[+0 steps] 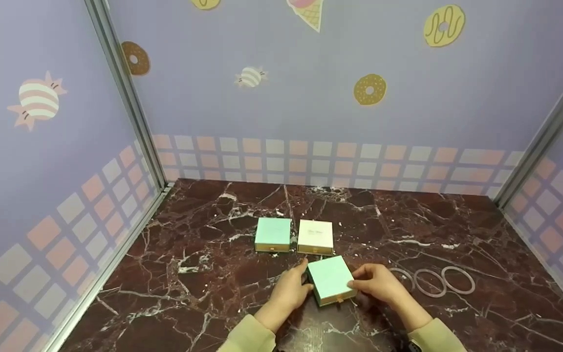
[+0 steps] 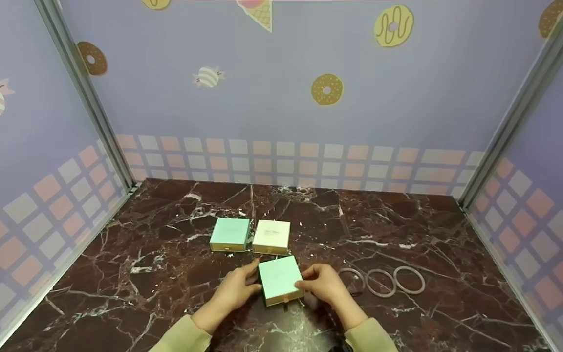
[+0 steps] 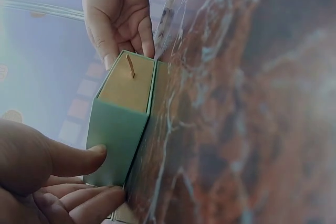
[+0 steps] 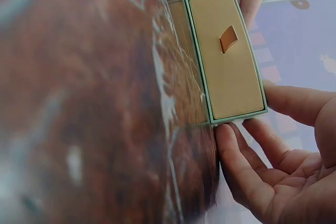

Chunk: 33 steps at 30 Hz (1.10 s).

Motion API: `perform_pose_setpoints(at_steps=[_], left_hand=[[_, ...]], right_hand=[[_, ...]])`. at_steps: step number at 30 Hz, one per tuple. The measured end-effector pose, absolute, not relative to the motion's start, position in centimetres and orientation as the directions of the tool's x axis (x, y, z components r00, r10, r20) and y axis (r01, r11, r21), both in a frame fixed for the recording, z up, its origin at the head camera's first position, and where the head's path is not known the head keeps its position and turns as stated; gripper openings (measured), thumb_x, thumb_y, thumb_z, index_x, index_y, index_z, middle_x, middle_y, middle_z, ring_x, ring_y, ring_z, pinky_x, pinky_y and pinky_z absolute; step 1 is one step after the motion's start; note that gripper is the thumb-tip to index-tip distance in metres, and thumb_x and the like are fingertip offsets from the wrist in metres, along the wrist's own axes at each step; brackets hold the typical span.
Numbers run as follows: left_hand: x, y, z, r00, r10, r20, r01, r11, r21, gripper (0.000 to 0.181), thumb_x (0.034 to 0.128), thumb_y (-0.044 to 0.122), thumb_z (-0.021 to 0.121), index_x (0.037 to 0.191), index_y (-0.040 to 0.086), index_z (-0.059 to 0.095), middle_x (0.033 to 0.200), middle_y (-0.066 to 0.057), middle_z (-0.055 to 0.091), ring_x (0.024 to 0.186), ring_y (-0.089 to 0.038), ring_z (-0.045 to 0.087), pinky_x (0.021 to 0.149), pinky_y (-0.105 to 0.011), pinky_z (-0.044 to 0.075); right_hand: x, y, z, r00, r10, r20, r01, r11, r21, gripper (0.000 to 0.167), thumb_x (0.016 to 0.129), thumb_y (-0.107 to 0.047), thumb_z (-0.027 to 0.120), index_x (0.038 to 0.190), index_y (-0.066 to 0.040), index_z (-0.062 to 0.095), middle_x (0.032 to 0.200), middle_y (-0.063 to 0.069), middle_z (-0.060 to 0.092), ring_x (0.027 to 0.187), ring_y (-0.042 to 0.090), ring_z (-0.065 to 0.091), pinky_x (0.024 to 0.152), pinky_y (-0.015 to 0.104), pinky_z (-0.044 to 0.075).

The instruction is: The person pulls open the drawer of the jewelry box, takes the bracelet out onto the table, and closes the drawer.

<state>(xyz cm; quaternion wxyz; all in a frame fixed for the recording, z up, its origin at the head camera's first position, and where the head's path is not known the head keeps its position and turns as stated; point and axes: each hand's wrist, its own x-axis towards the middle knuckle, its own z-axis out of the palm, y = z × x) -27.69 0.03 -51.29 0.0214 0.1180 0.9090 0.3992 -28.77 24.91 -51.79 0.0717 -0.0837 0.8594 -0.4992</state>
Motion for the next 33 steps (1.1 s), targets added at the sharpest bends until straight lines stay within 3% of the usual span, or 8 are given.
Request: perform_pose_setpoints(at_steps=[5,10,13,18,21,27,33], left_hand=[[-27.7,0.1,-51.4,-0.967,0.249,0.054,0.202,0.623,0.756,0.059,0.0953,0.001,0.069,0.149,-0.007,0.047,0.145,-0.028,0.058,0.134,-0.044,0.057,0.114,-0.057,0.046],[-27.7,0.2,-51.4,-0.964,0.259,0.068,0.211,0.580,0.787,0.046,0.0993,0.000,0.062,0.143,-0.010,0.054,0.139,-0.030,0.062,0.128,-0.044,0.062,0.103,-0.055,0.055],[-27.6,0.3,-51.3,-0.964,0.256,0.072,0.209,0.563,0.800,0.042,0.1034,0.007,0.058,0.141,-0.011,0.055,0.138,-0.031,0.062,0.129,-0.046,0.061,0.103,-0.058,0.054],[-27.4,0.4,-51.0,-0.958,0.285,0.016,0.182,0.568,0.802,0.059,0.1014,0.022,0.066,0.146,-0.013,0.048,0.147,-0.032,0.054,0.138,-0.049,0.051,0.115,-0.061,0.044],[-27.3,0.4,-50.9,-0.956,0.289,-0.042,0.140,0.578,0.804,0.068,0.0983,0.024,0.071,0.150,-0.010,0.043,0.153,-0.031,0.047,0.145,-0.051,0.042,0.119,-0.064,0.037],[-27.3,0.5,-50.9,-0.961,0.271,-0.057,0.111,0.566,0.817,0.068,0.0976,0.022,0.072,0.151,-0.009,0.043,0.155,-0.030,0.046,0.143,-0.049,0.045,0.117,-0.063,0.041],[-27.3,0.7,-50.8,-0.964,0.260,-0.064,0.100,0.571,0.815,0.068,0.0967,0.022,0.073,0.151,-0.008,0.044,0.154,-0.030,0.047,0.143,-0.049,0.045,0.117,-0.062,0.041]], right_hand=[[-28.0,24.7,-51.4,-0.974,-0.219,-0.058,-0.065,0.515,-0.855,0.027,0.085,-0.014,0.082,0.094,0.006,0.067,0.078,0.004,0.069,0.066,0.011,0.059,0.057,0.021,0.049],[-27.4,24.4,-51.2,-0.972,-0.217,-0.088,-0.046,0.545,-0.837,0.027,0.085,-0.018,0.083,0.090,0.002,0.065,0.074,0.003,0.065,0.062,0.012,0.054,0.054,0.023,0.046],[-27.2,24.1,-51.1,-0.974,-0.202,-0.099,-0.035,0.571,-0.820,0.028,0.084,-0.020,0.084,0.087,-0.001,0.064,0.073,0.001,0.061,0.062,0.012,0.052,0.055,0.024,0.045],[-26.7,23.8,-51.0,-0.981,-0.181,-0.070,-0.056,0.611,-0.790,0.029,0.081,-0.023,0.085,0.083,-0.003,0.063,0.071,0.000,0.060,0.061,0.012,0.053,0.055,0.025,0.046],[-26.5,23.7,-51.0,-0.983,-0.176,-0.059,-0.063,0.617,-0.785,0.030,0.081,-0.023,0.085,0.084,-0.003,0.063,0.070,0.000,0.062,0.061,0.012,0.054,0.055,0.026,0.047],[-26.3,23.3,-51.0,-0.989,-0.129,-0.076,-0.013,0.580,-0.815,0.038,0.087,-0.019,0.081,0.107,0.009,0.064,0.086,0.010,0.072,0.069,0.016,0.063,0.060,0.029,0.054],[-26.2,22.3,-51.2,-0.998,-0.023,-0.052,0.032,0.517,-0.855,0.047,0.090,-0.003,0.074,0.131,0.014,0.059,0.118,0.023,0.071,0.104,0.033,0.071,0.083,0.040,0.062]])
